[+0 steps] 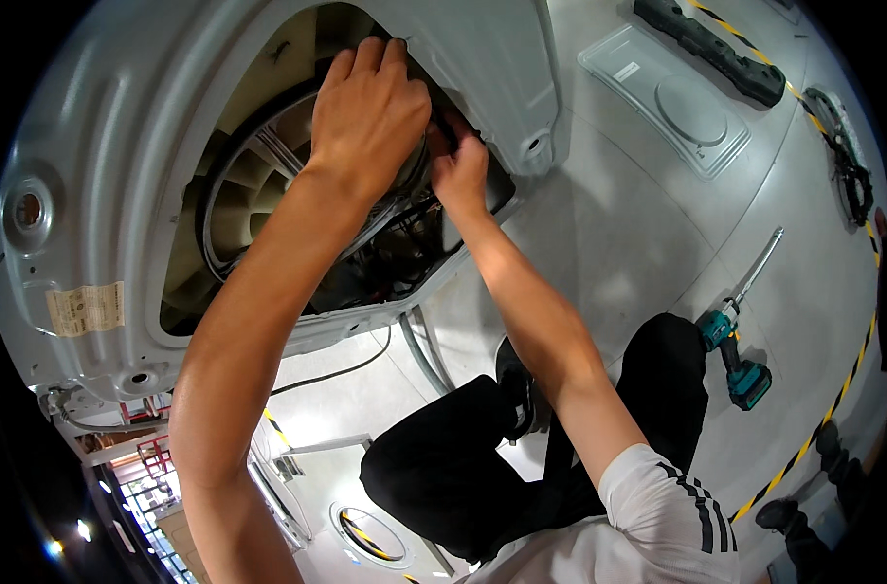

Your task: The person removes a back panel from a washing machine by hand, unscrews a center bolt with an electric drill, and removes a rubber belt and a metal pulley wheel from the rear of the drum.

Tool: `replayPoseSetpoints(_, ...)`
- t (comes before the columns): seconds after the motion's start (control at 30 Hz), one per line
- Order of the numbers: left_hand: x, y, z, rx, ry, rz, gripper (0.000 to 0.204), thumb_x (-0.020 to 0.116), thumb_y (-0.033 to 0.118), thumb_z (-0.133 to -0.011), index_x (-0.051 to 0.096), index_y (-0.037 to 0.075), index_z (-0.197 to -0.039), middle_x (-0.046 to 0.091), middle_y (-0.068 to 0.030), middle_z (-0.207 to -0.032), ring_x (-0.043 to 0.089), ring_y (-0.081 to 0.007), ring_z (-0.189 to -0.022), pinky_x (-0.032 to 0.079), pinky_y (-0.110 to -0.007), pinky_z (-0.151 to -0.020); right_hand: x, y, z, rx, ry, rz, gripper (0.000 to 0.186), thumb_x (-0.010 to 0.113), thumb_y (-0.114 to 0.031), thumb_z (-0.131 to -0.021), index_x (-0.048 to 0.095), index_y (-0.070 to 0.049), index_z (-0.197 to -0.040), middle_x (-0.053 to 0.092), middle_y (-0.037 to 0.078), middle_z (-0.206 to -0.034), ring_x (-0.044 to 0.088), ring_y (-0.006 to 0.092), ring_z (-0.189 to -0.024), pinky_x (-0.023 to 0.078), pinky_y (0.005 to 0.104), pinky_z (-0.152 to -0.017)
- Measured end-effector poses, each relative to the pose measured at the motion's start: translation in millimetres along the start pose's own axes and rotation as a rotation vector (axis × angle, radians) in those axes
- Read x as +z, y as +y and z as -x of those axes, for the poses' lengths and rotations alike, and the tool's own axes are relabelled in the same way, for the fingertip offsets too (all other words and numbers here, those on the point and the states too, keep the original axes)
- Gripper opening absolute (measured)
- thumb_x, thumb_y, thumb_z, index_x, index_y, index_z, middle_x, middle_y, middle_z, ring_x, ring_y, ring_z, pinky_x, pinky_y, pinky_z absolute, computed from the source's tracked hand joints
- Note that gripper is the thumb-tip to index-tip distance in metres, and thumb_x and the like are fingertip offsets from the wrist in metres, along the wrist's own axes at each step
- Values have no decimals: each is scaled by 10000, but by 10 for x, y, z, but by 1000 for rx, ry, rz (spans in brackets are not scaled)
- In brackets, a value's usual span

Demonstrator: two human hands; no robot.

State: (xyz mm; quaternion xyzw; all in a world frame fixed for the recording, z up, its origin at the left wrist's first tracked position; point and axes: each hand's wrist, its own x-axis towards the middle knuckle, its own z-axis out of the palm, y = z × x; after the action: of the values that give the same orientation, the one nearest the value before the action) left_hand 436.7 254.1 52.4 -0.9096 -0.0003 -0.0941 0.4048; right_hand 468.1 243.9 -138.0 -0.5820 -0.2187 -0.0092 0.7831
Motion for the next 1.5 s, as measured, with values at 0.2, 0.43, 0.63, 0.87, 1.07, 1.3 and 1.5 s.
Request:
replayPoseSetpoints(0.2,1,-5,-10,21,20,-3,139,658,176,-634,698,73,-719,611,-80,-941,538,-220,-966,420,-317,-811,-13,40,-35,-75,-10,-60,323,552,-153,-892,561,45,-1147,660,173,-945,608,188,-825,467,287,-765)
replayPoseSetpoints(0.43,-20,49,-34,65,-116,-46,110,647,120,-644,699,61,-721,617,-111,-980,520,-247,-1047,408,-339,-851,-85,-80,14,91,-71,-169,330,553,-161,-897,568,63,-1138,664,189,-911,561,131,-792,464,265,-737)
replayPoseSetpoints(0.63,-45,-8,-19,99,-66,-75,106,645,89,-626,689,43,-711,610,-137,-992,545,-255,-997,441,-341,-815,29,-76,43,-1,73,-132,292,570,-149,-881,607,75,-1064,651,251,-918,653,255,-857,478,310,-777)
replayPoseSetpoints(0.87,-104,-83,95,45,95,-129,117,625,68,-641,665,21,-741,604,-157,-1023,565,-291,-998,479,-382,-820,95,-115,-10,-80,131,-72,244,615,-121,-845,636,49,-1019,650,241,-833,668,296,-781,488,298,-724)
replayPoseSetpoints(1.07,-272,-148,219,-72,49,-80,190,601,31,-703,647,12,-886,553,-166,-1082,548,-325,-1042,486,-403,-840,148,-324,-139,-170,202,-69,212,617,-105,-844,645,15,-1016,658,199,-809,660,253,-728,486,281,-695)
replayPoseSetpoints(1.3,-338,-160,227,-98,-41,-74,310,585,4,-734,623,23,-1041,519,-166,-1091,523,-359,-1058,477,-406,-858,148,-383,-148,-88,159,-133,219,609,-100,-847,637,18,-1030,654,186,-794,628,253,-685,479,275,-662)
replayPoseSetpoints(1.5,-360,-186,210,-80,-53,-56,345,576,-3,-732,611,26,-1074,508,-171,-1079,522,-358,-1040,471,-416,-860,99,-268,-40,-166,149,-19,275,553,-93,-866,591,10,-1118,610,229,-1026,585,345,-957,446,364,-828)
